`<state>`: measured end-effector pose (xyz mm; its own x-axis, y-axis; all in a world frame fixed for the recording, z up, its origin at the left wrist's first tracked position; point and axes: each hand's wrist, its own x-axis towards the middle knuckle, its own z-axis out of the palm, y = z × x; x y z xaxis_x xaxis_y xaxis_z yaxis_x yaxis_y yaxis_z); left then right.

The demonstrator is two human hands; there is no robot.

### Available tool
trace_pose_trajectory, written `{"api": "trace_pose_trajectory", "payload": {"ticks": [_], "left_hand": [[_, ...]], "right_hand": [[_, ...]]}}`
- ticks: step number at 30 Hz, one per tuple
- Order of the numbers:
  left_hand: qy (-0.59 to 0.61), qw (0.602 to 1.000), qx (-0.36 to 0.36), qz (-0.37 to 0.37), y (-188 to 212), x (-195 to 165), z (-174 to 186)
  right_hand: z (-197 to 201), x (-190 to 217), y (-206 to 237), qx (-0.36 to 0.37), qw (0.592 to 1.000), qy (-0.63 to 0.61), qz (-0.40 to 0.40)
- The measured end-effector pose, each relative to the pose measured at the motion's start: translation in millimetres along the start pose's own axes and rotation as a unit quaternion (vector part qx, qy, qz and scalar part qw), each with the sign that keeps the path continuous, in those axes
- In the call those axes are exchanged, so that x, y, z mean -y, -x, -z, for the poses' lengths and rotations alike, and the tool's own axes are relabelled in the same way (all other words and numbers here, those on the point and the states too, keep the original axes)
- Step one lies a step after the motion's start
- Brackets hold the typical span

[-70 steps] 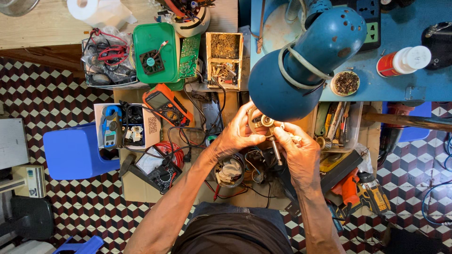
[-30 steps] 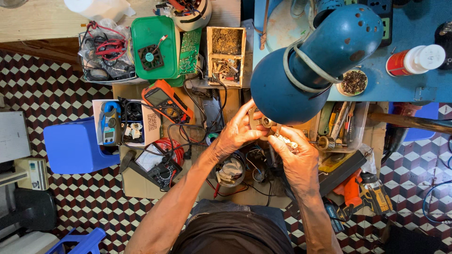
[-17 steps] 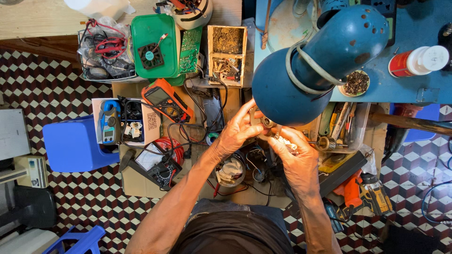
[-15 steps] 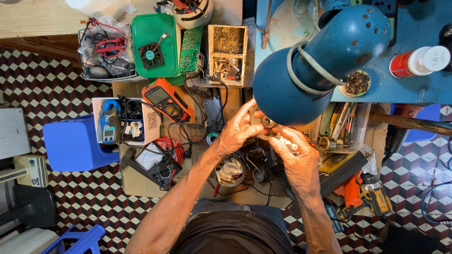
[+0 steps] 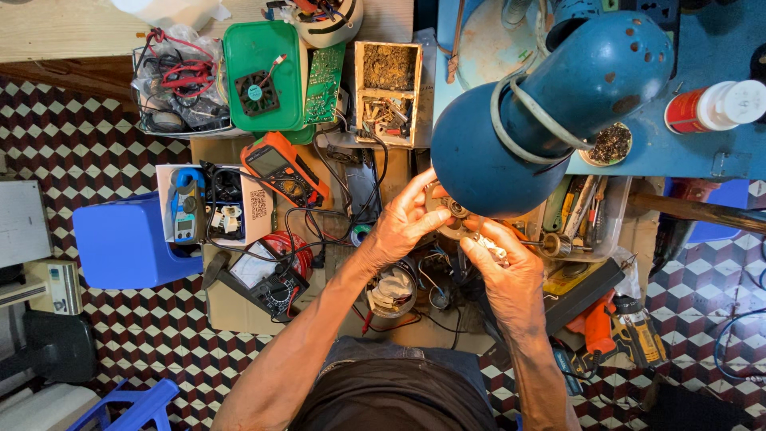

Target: The person repairs a small electric motor at a cluttered workbench. They disassemble the motor housing, clean parts with tissue, use pliers and a screwdriver on components, grind a part with an angle grinder, and reassemble the motor by hand.

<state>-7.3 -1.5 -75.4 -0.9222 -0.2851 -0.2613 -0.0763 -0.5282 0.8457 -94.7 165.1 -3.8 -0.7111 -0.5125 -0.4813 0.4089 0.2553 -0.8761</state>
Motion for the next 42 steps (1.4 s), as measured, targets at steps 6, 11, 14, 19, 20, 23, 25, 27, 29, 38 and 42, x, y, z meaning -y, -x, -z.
{"api": "trace_pose_trajectory", "payload": {"ticks": [6, 11, 14, 19, 20, 23, 25, 27, 29, 38, 42], "left_hand": [[-0.009, 1.000, -0.009, -0.006, 0.8, -3.9, -2.4], [-0.017, 1.000, -0.018, -0.003, -0.8, -4.6, -3.3], [-0.018, 1.000, -0.023, -0.005, -0.9, -4.2, -3.1], [-0.019, 0.999, -0.028, -0.010, -1.2, -1.6, -1.9], [-0.018, 0.999, -0.030, -0.009, -1.6, -0.8, -1.8], [-0.011, 0.999, -0.034, -0.002, -2.2, 2.0, -1.4], [-0.004, 0.999, -0.039, 0.001, -2.9, 3.6, -1.3], [0.004, 0.999, -0.045, 0.000, -3.8, 4.6, -1.2], [0.003, 0.999, -0.045, 0.008, -3.1, 4.8, -1.1], [0.033, 0.998, -0.045, 0.017, -2.9, -0.5, -3.7], [0.060, 0.997, -0.040, 0.009, -3.0, -2.4, -7.0]], "right_hand": [[0.7, -0.1, -2.2, -0.005, 1.000, 0.021, -0.003], [1.1, 0.1, -3.8, 0.003, 1.000, 0.028, -0.011], [0.1, -1.8, -4.7, 0.007, 1.000, 0.009, -0.013], [-0.1, -4.3, -5.0, -0.003, 0.999, 0.008, -0.032], [0.2, -4.4, -5.1, -0.006, 0.999, 0.010, -0.036], [0.4, -4.0, -5.2, -0.010, 0.999, 0.016, -0.042], [0.5, -3.6, -5.4, -0.011, 0.999, 0.019, -0.044], [0.3, -3.4, -5.6, -0.013, 0.999, 0.020, -0.047], [0.5, -3.6, -5.7, -0.014, 0.998, 0.016, -0.051], [1.5, -6.1, -6.7, -0.011, 0.999, 0.014, -0.041], [1.2, -6.1, -8.3, -0.013, 0.998, -0.005, -0.057]]}}
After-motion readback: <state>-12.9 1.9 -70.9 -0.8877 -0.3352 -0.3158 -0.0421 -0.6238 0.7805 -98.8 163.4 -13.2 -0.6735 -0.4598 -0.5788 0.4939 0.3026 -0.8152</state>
